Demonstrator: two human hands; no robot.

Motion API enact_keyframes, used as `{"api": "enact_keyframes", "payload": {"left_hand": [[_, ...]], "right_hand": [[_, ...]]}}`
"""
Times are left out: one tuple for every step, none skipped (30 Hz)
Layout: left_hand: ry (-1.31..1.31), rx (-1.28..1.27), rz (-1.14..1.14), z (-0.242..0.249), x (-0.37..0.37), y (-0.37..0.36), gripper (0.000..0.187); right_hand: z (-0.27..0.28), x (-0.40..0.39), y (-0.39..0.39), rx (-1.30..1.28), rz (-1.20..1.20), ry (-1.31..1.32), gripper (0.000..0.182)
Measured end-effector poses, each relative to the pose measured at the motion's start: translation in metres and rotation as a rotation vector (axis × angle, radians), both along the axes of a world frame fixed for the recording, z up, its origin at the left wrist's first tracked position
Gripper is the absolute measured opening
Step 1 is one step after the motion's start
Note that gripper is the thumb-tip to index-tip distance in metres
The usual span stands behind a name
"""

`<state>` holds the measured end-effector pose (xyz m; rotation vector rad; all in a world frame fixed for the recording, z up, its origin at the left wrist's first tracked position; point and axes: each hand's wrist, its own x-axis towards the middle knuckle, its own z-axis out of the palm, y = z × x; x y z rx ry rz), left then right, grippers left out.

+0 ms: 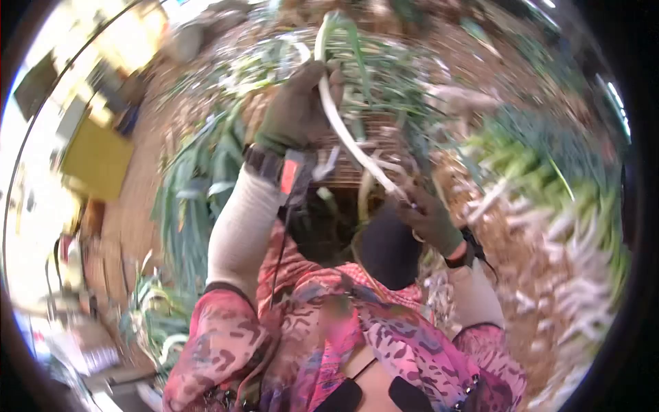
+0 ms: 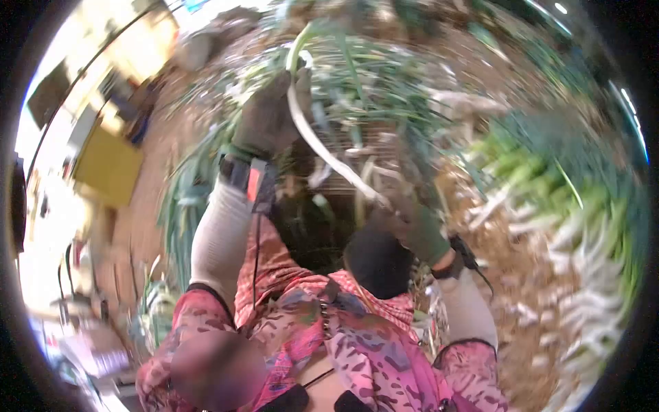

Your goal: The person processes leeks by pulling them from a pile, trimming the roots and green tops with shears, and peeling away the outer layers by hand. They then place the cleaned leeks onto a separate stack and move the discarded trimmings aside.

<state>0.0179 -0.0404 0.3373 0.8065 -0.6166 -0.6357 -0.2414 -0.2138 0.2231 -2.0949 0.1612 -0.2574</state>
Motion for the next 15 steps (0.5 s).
{"api": "enact_keyframes", "payload": {"left_hand": [[-0.493,0.099,0.134,0.01,-0.002,0.033,0.022],[-1.139,0.35,0.542,0.021,-0.005,0.066,0.018],[-1.483,0.427,0.948,0.031,-0.009,0.098,0.015],[-1.426,0.428,1.052,0.03,-0.006,0.127,0.028],[-0.752,0.07,0.667,0.018,0.002,0.149,0.023],[-0.485,-0.112,0.577,0.024,-0.012,0.177,0.021],[-0.219,-0.318,0.506,0.029,-0.026,0.204,0.02],[-0.231,-0.356,0.593,0.024,-0.032,0.233,0.021],[-0.246,-0.394,0.667,0.019,-0.042,0.259,0.023],[-0.246,-0.383,0.758,0.012,-0.055,0.285,0.022],[-0.242,-0.371,0.84,0.003,-0.068,0.31,0.022],[-0.239,-0.358,0.917,-0.004,-0.084,0.333,0.022],[-0.224,-0.276,1.025,-0.01,-0.097,0.346,0.021],[-0.206,-0.206,1.124,-0.017,-0.118,0.367,0.021],[-0.185,-0.133,1.217,-0.025,-0.136,0.386,0.021]], "right_hand": [[-0.002,0.007,0.005,-0.098,0.009,-0.019,0.028],[-0.015,0.015,0.007,-0.051,0.051,-0.028,0.028],[-0.022,0.02,0.011,-0.048,0.108,-0.031,0.029],[-0.029,0.026,0.014,-0.043,0.165,-0.033,0.029],[-0.031,0.027,0.017,-0.074,0.22,-0.039,0.03],[-0.053,0.034,0.005,-0.046,0.251,-0.055,0.03],[-0.074,0.044,0.001,-0.015,0.263,-0.071,0.029],[-0.072,0.054,0.008,0.03,0.292,-0.041,0.029],[-0.063,0.061,0.015,0.073,0.307,-0.01,0.028],[-0.059,0.067,0.024,0.112,0.31,0.026,0.028],[-0.06,0.075,0.031,0.032,0.376,0.026,0.028],[-0.061,0.087,0.035,-0.046,0.437,0.021,0.028],[-0.067,0.102,0.031,-0.112,0.497,0.016,0.028],[-0.074,0.108,0.036,-0.234,0.575,-0.026,0.027],[-0.077,0.114,0.045,-0.35,0.648,-0.078,0.025]]}}
